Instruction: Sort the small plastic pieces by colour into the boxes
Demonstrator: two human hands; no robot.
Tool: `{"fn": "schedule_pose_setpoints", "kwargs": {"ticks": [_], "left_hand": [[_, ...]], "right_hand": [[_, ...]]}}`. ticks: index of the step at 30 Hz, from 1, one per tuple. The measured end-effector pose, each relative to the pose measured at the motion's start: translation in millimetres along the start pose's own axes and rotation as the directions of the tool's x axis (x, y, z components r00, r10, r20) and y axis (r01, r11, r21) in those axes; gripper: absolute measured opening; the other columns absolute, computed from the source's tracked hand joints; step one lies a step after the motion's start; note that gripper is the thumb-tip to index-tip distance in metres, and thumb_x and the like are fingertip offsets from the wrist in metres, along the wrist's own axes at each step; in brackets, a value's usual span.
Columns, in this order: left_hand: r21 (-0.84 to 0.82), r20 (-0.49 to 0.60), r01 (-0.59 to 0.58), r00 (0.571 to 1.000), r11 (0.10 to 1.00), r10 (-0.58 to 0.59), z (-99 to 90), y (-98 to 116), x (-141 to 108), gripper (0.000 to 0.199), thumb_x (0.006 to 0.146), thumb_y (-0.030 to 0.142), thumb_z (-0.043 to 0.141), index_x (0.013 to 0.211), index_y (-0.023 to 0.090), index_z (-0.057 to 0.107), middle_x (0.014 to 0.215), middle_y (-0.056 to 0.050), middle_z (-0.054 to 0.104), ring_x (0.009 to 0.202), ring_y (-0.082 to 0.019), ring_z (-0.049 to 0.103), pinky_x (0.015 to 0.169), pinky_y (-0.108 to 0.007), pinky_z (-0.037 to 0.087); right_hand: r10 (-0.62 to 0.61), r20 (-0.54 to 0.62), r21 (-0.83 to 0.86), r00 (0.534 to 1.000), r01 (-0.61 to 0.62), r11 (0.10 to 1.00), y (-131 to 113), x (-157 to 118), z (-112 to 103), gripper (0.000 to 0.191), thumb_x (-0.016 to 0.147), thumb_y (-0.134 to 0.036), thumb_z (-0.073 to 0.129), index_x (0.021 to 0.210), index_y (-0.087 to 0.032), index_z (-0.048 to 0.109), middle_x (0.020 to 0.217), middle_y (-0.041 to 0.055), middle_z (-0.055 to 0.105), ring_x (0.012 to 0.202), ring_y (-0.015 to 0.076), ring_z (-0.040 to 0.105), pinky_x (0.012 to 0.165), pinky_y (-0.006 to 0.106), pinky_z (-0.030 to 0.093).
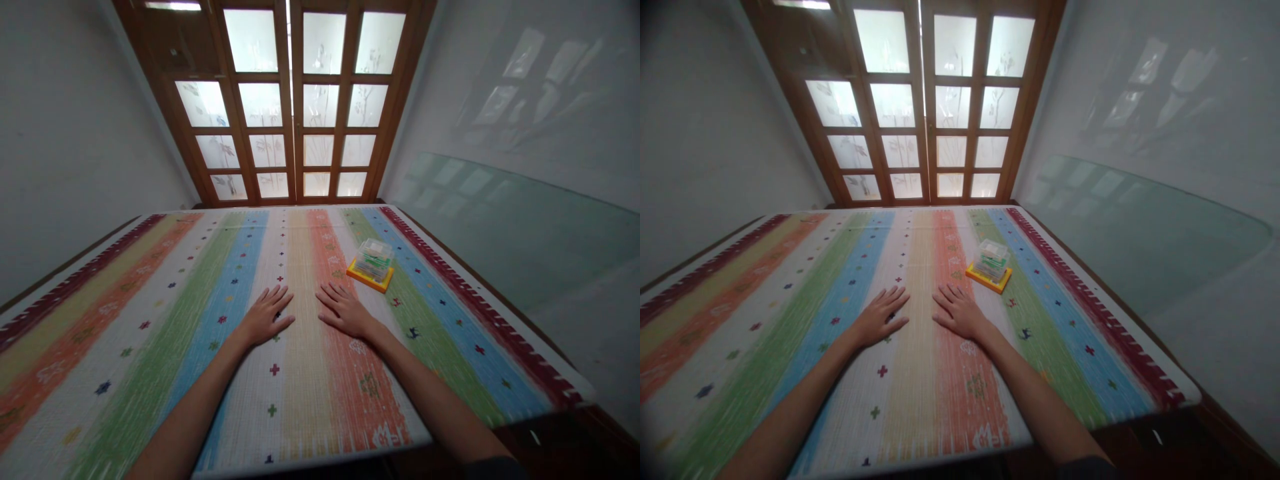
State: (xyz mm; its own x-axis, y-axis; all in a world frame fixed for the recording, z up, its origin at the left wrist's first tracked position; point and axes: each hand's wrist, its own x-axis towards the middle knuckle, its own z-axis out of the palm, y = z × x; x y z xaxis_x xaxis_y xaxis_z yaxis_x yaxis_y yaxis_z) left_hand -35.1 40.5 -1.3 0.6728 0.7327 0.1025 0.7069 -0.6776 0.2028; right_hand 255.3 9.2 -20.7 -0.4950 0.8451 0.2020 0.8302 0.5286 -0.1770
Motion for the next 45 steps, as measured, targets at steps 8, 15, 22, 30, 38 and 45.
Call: {"fn": "schedule_pose_setpoints", "kwargs": {"ticks": [8, 15, 22, 30, 38, 45], "left_hand": [[-0.002, 0.022, 0.01, 1.0, 1.0, -0.01, -0.2, 0.7, 1.7, 0.073, 0.096, 0.067, 0.031, 0.151, 0.02, 0.038, 0.16, -0.011, 0.031, 0.15, -0.029, 0.025, 0.122, -0.051, 0.019], [-0.002, 0.012, 0.009, 1.0, 1.0, -0.009, 0.1, 0.0, 1.2, 0.071, 0.096, 0.066, 0.033, 0.151, 0.021, 0.038, 0.16, -0.011, 0.031, 0.15, -0.029, 0.025, 0.122, -0.051, 0.02], [-0.006, 0.01, 0.005, 1.0, 1.0, -0.005, 1.0, -1.1, 1.4, 0.071, 0.095, 0.066, 0.033, 0.151, 0.022, 0.038, 0.16, -0.011, 0.031, 0.15, -0.029, 0.026, 0.122, -0.051, 0.021], [-0.011, 0.012, 0.002, 1.0, 1.0, -0.002, -0.5, 0.1, 1.0, 0.071, 0.096, 0.066, 0.033, 0.152, 0.021, 0.037, 0.16, -0.011, 0.031, 0.15, -0.029, 0.025, 0.122, -0.051, 0.02], [0.011, 0.017, -0.014, 1.0, 1.0, 0.014, 1.1, -1.1, 0.6, 0.071, 0.096, 0.065, 0.032, 0.153, 0.023, 0.035, 0.161, -0.011, 0.029, 0.151, -0.029, 0.023, 0.122, -0.052, 0.02], [0.045, 0.043, -0.033, 0.999, 0.998, 0.031, -0.9, -0.8, 0.5, 0.072, 0.095, 0.067, 0.032, 0.155, 0.026, 0.03, 0.162, -0.008, 0.026, 0.151, -0.029, 0.021, 0.123, -0.05, 0.017]], "right_hand": [[-0.006, 0.018, -0.014, 1.0, 0.006, 1.0, 0.0, 0.6, -1.5, 0.064, 0.098, -0.055, 0.044, 0.151, -0.018, 0.043, 0.159, 0.0133, 0.033, 0.147, 0.0335, 0.029, 0.119, 0.053, 0.026], [-0.008, 0.022, 0.001, 1.0, 0.008, 1.0, 2.3, 0.4, 1.0, 0.064, 0.099, -0.056, 0.043, 0.151, -0.019, 0.042, 0.159, 0.0129, 0.033, 0.148, 0.0327, 0.026, 0.119, 0.054, 0.024], [-0.009, 0.014, 0.022, 1.0, 0.009, 1.0, 3.9, 0.2, 1.6, 0.064, 0.098, -0.057, 0.042, 0.153, -0.024, 0.039, 0.16, 0.0104, 0.032, 0.149, 0.031, 0.025, 0.119, 0.055, 0.024], [0.002, 0.012, 0.016, 1.0, -0.002, 1.0, 2.0, -0.1, -0.3, 0.064, 0.098, -0.058, 0.042, 0.151, -0.022, 0.042, 0.159, 0.0103, 0.034, 0.148, 0.0316, 0.027, 0.119, 0.053, 0.025], [-0.008, 0.007, 0.004, 1.0, 0.008, 1.0, 1.3, -0.4, -0.1, 0.063, 0.098, -0.057, 0.042, 0.151, -0.022, 0.042, 0.159, 0.011, 0.034, 0.148, 0.0309, 0.028, 0.119, 0.054, 0.025], [-0.006, 0.007, -0.006, 1.0, 0.006, 1.0, 0.6, -0.6, 0.3, 0.063, 0.099, -0.056, 0.043, 0.151, -0.021, 0.043, 0.159, 0.011, 0.033, 0.148, 0.0312, 0.026, 0.12, 0.052, 0.024]]}}
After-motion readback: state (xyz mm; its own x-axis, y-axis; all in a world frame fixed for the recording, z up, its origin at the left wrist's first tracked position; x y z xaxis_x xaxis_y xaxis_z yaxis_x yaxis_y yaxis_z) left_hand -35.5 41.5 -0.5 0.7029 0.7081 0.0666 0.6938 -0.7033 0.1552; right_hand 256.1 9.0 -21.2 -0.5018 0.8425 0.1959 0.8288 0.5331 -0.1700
